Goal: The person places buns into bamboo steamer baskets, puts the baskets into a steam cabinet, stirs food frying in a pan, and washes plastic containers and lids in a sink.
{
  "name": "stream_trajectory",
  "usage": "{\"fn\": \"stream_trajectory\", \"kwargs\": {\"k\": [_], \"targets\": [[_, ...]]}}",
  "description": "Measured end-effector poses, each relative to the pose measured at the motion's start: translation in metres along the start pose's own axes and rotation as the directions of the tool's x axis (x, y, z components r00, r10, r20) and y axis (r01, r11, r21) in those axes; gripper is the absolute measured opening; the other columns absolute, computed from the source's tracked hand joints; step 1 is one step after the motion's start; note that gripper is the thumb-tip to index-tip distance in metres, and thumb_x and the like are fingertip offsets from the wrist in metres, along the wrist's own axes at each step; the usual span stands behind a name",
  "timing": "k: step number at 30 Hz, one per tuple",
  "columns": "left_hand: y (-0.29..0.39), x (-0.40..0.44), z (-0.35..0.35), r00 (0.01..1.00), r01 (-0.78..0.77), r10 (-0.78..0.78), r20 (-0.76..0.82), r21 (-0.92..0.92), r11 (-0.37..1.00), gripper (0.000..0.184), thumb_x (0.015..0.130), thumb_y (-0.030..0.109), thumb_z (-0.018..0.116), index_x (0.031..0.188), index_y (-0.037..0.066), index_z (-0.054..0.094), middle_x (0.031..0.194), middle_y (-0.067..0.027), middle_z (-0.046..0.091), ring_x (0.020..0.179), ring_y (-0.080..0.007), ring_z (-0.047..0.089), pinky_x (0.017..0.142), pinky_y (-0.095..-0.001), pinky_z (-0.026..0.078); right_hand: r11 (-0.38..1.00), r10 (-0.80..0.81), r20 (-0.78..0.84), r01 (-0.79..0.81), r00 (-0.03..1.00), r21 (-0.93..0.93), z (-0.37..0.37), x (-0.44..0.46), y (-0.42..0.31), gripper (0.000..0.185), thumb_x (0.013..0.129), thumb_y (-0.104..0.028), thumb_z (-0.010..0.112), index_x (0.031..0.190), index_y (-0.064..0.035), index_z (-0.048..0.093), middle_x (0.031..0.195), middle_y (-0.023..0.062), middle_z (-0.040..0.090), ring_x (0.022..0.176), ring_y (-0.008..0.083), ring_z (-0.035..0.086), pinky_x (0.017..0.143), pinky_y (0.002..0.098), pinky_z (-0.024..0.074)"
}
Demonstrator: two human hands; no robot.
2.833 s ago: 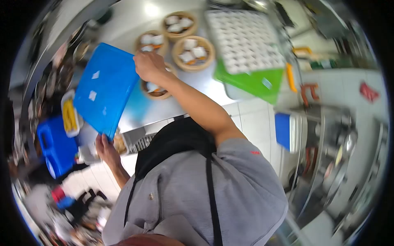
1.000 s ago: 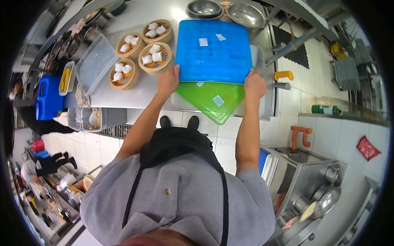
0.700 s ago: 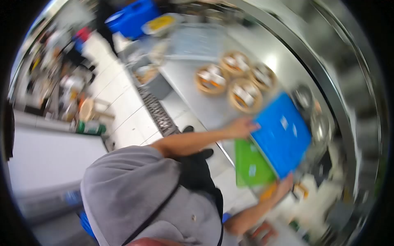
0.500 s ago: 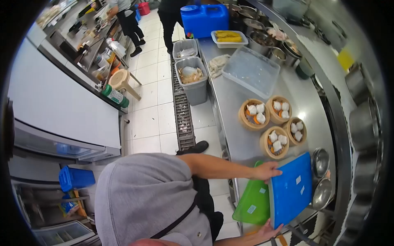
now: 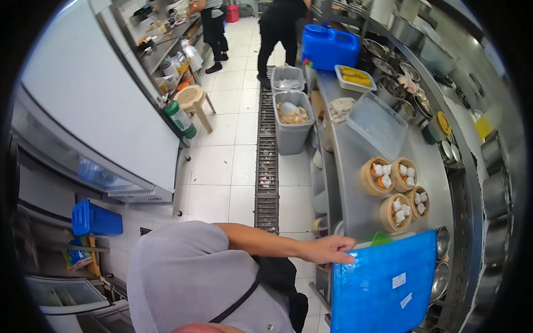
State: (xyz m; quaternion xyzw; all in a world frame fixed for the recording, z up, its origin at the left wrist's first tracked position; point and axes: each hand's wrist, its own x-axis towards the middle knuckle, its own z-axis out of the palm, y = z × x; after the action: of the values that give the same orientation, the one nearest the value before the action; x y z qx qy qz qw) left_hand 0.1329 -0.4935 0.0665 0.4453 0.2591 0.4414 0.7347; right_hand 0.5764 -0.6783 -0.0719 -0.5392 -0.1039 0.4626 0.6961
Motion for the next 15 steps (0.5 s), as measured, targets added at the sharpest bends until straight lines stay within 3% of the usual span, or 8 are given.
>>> {"fn": "stream_trajectory", "kwargs": {"k": [2, 3, 6, 8, 10, 12, 14, 15], "targets": [[0.009, -0.070, -0.007, 0.988, -0.115, 0.121, -0.098, 0.062, 0.991, 0.036, 0.095, 0.033, 0.061, 0.079, 0.012, 0.036, 0.070, -0.0001, 0.047, 0.055, -0.0073, 0.053, 0.042, -0.0243, 0.045, 0.993, 0.096, 0.097, -0.101, 0.991, 0.052, -0.045, 0.003, 0.019, 0.041, 0.083, -0.020, 0.062, 0.118, 0.0020, 0.057, 0.119, 0.0154, 0.060, 0.105, 0.0265, 0.057, 0.091, 0.0386, 0.0503], [0.016, -0.110, -0.010, 0.976, -0.126, 0.140, -0.166, 0.094, 0.988, 0.034, 0.094, 0.033, 0.061, 0.080, 0.012, 0.039, 0.071, -0.0008, 0.049, 0.055, -0.0072, 0.052, 0.043, -0.0238, 0.044, 0.995, 0.103, 0.231, -0.102, 0.967, -0.017, 0.013, -0.041, 0.011, 0.045, 0.083, -0.020, 0.062, 0.122, 0.0021, 0.054, 0.121, 0.0165, 0.058, 0.107, 0.0279, 0.056, 0.092, 0.0399, 0.0497], [0.021, -0.244, -0.018, 0.903, -0.156, 0.188, -0.386, 0.112, 0.981, 0.028, 0.093, 0.030, 0.063, 0.086, 0.009, 0.048, 0.076, -0.0017, 0.054, 0.060, -0.0070, 0.054, 0.049, -0.0228, 0.044, 0.993, 0.121, 0.659, -0.095, 0.742, -0.076, 0.151, -0.155, 0.025, 0.059, 0.082, -0.022, 0.063, 0.132, 0.0025, 0.044, 0.127, 0.0197, 0.053, 0.113, 0.0321, 0.054, 0.095, 0.0438, 0.0481], [0.012, -0.339, -0.010, 0.756, -0.154, 0.225, -0.615, 0.167, 0.974, 0.025, 0.091, 0.027, 0.066, 0.089, 0.007, 0.052, 0.080, -0.0029, 0.056, 0.071, -0.0085, 0.056, 0.061, -0.0254, 0.047, 0.982, 0.178, 0.809, -0.159, 0.561, -0.106, 0.197, -0.219, 0.044, 0.068, 0.082, -0.023, 0.064, 0.140, 0.0027, 0.037, 0.131, 0.0218, 0.050, 0.118, 0.0349, 0.052, 0.097, 0.0464, 0.0469], [-0.004, -0.434, 0.000, 0.575, -0.168, 0.447, -0.685, 0.436, 0.884, 0.024, 0.091, 0.022, 0.066, 0.095, 0.007, 0.048, 0.085, -0.0069, 0.060, 0.080, -0.0122, 0.059, 0.070, -0.0288, 0.050, 0.937, 0.327, 0.843, -0.263, 0.427, -0.231, 0.225, -0.265, 0.072, 0.075, 0.073, -0.021, 0.066, 0.137, 0.0047, 0.039, 0.129, 0.0219, 0.050, 0.116, 0.0332, 0.053, 0.098, 0.0443, 0.0452], [0.029, -0.522, 0.051, 0.539, -0.200, 0.243, -0.807, 0.158, 0.967, 0.045, 0.090, 0.020, 0.067, 0.124, 0.004, 0.043, 0.107, -0.0131, 0.062, 0.100, -0.0164, 0.059, 0.086, -0.0326, 0.048, 0.880, 0.450, 0.859, -0.284, 0.243, -0.381, 0.238, -0.301, 0.101, 0.072, 0.075, -0.019, 0.066, 0.138, 0.0041, 0.038, 0.126, 0.0203, 0.054, 0.112, 0.0327, 0.057, 0.097, 0.0452, 0.0469], [0.024, -0.608, 0.059, 0.570, -0.136, 0.251, -0.782, 0.211, 0.968, 0.068, 0.094, 0.022, 0.062, 0.146, 0.007, 0.022, 0.124, -0.0165, 0.058, 0.110, -0.0201, 0.058, 0.092, -0.0342, 0.048, 0.789, 0.562, 0.827, -0.315, 0.022, -0.528, 0.263, -0.362, 0.118, 0.071, 0.073, -0.017, 0.068, 0.135, 0.0039, 0.041, 0.124, 0.0192, 0.057, 0.108, 0.0304, 0.060, 0.095, 0.0438, 0.0491], [0.021, -0.642, 0.051, 0.564, -0.138, 0.256, -0.785, 0.216, 0.967, 0.068, 0.094, 0.022, 0.062, 0.146, 0.007, 0.022, 0.124, -0.0165, 0.058, 0.110, -0.0201, 0.058, 0.092, -0.0342, 0.048, 0.746, 0.607, 0.793, -0.312, -0.046, -0.589, 0.268, -0.388, 0.136, 0.070, 0.072, -0.016, 0.069, 0.133, 0.0036, 0.042, 0.123, 0.0189, 0.057, 0.107, 0.0299, 0.060, 0.094, 0.0432, 0.0500]]}}
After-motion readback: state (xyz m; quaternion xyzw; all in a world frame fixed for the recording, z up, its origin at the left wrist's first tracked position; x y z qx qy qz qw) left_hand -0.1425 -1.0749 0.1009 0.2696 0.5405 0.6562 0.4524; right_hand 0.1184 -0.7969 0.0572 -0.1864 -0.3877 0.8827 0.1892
